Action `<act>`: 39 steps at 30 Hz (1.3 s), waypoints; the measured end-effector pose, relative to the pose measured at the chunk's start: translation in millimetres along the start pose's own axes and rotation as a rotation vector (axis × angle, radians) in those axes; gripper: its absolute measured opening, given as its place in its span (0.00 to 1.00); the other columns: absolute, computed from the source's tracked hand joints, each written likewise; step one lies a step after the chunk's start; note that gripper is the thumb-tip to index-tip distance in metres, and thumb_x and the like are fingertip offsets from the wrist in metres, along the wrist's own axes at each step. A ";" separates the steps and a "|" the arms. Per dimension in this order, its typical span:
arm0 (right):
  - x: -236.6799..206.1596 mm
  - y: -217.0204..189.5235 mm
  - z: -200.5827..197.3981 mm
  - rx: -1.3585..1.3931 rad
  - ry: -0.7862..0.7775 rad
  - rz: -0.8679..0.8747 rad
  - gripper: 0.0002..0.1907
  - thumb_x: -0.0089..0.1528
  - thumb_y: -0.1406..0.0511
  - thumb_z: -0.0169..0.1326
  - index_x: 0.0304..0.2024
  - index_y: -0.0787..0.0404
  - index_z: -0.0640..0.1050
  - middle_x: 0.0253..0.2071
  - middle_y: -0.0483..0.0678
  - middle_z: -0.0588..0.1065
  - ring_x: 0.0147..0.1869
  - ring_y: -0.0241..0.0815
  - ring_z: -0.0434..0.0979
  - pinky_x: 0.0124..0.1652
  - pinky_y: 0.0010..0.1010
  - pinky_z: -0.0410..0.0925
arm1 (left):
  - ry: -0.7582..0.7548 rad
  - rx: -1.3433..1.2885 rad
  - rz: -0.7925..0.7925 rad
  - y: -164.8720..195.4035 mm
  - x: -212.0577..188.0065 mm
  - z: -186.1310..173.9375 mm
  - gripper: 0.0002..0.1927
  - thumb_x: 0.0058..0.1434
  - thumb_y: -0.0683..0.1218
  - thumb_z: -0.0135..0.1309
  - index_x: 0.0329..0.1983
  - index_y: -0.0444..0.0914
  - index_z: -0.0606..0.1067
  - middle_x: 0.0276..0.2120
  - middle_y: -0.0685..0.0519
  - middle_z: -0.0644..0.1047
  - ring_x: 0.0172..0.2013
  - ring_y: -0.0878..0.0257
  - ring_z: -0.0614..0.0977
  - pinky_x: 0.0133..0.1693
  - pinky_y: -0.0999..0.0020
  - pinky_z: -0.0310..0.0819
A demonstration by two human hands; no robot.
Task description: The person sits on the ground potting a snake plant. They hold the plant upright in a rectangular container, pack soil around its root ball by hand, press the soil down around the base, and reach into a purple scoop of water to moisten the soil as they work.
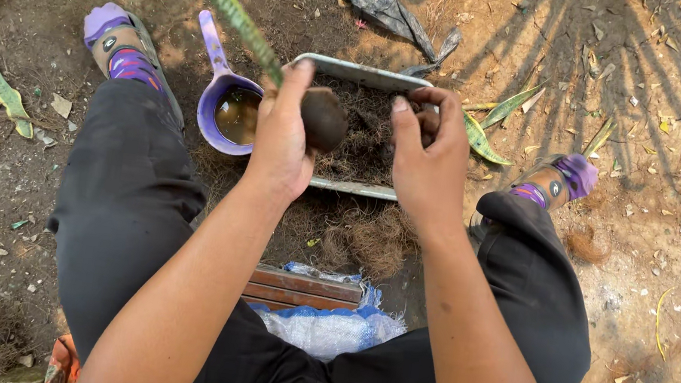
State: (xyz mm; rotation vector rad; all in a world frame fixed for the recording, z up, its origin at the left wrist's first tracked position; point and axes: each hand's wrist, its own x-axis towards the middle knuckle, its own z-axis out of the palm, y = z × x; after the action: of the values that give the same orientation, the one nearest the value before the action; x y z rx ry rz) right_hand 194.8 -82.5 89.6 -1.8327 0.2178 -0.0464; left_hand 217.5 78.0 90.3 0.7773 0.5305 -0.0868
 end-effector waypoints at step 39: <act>60.2 90.0 40.2 -0.629 0.108 0.467 0.27 0.54 0.62 0.69 0.55 0.59 0.78 0.54 0.53 0.77 0.55 0.51 0.77 0.56 0.39 0.68 | 0.026 0.785 -0.179 -52.8 14.6 14.5 0.22 0.62 0.51 0.58 0.56 0.38 0.71 0.30 0.59 0.73 0.29 0.72 0.72 0.32 0.73 0.68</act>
State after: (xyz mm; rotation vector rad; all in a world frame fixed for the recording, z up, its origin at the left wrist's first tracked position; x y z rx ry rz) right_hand 248.5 -77.5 -12.5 -2.3542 0.8035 0.2798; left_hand 222.2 31.9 57.6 1.4948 0.5929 -0.4707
